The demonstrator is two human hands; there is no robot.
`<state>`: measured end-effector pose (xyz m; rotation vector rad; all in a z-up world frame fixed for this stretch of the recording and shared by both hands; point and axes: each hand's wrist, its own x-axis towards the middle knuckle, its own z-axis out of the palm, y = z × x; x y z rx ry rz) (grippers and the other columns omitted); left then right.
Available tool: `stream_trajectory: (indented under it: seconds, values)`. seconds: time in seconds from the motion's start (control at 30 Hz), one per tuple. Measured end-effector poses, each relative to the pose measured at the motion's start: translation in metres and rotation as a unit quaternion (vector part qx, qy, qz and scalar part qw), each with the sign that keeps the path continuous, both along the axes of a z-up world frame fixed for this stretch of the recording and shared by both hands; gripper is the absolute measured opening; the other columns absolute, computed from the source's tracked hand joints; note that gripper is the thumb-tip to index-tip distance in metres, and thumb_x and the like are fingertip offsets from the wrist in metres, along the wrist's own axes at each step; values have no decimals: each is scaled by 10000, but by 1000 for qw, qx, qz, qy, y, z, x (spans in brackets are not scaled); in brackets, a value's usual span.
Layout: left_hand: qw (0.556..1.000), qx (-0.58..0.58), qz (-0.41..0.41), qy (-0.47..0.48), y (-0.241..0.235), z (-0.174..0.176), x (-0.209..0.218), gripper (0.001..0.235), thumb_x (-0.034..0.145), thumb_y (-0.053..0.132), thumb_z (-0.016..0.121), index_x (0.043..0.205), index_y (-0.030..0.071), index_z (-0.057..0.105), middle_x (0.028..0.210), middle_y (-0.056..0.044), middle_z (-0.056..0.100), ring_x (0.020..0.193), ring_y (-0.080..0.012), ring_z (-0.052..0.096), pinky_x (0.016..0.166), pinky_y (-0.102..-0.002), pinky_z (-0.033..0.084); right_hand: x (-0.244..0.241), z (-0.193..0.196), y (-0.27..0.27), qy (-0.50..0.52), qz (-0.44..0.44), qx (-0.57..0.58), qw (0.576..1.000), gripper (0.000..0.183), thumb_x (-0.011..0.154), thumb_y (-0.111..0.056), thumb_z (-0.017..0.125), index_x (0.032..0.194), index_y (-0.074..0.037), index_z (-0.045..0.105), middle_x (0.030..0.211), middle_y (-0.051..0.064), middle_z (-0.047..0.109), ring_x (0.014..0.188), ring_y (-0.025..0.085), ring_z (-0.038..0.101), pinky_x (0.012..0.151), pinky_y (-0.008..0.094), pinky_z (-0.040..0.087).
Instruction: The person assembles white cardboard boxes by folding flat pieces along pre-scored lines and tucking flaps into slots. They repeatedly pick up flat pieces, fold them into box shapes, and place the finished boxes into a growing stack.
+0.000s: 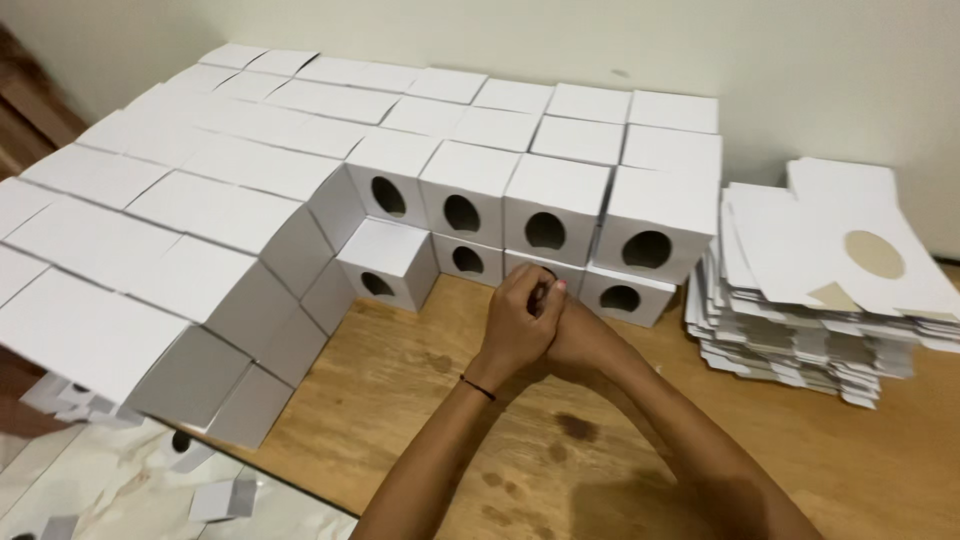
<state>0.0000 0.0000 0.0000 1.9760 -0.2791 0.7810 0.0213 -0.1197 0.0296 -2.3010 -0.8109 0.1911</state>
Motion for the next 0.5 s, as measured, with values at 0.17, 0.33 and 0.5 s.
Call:
stream_trajectory:
  seconds: [0.17, 0.33, 0.5]
  values:
    - [991, -37, -131, -4, -62, 28, -4, 165, 990, 264, 504, 985, 104, 548, 822, -135, 524, 796, -339, 573, 687, -421, 499, -16, 38, -88, -45, -79, -83, 992, 240, 778, -225, 722, 942, -50, 721, 922, 154, 738, 906, 388, 707, 708, 478, 567]
    - [968, 120, -216, -55, -128, 35, 15, 268, 971, 155, 512, 1218, 51, 522, 1054, -137, 545, 1015, -357, 588, 859, -441, 519, -31, 77, -169, -154, -190, -123, 962, 227, 848, -94, 665, 1055, -9, 696, 1070, 200, 685, 1057, 411, 658, 819, 460, 566]
    - [948, 271, -115, -117, -181, 46, 21, 433, 934, 226, 592, 1278, -36, 589, 1180, -233, 539, 1019, -393, 578, 766, -479, 480, -12, 42, -242, -169, -299, -195, 919, 604, 859, -381, 690, 1391, -118, 583, 1442, 204, 472, 1390, 439, 342, 1066, 586, 359]
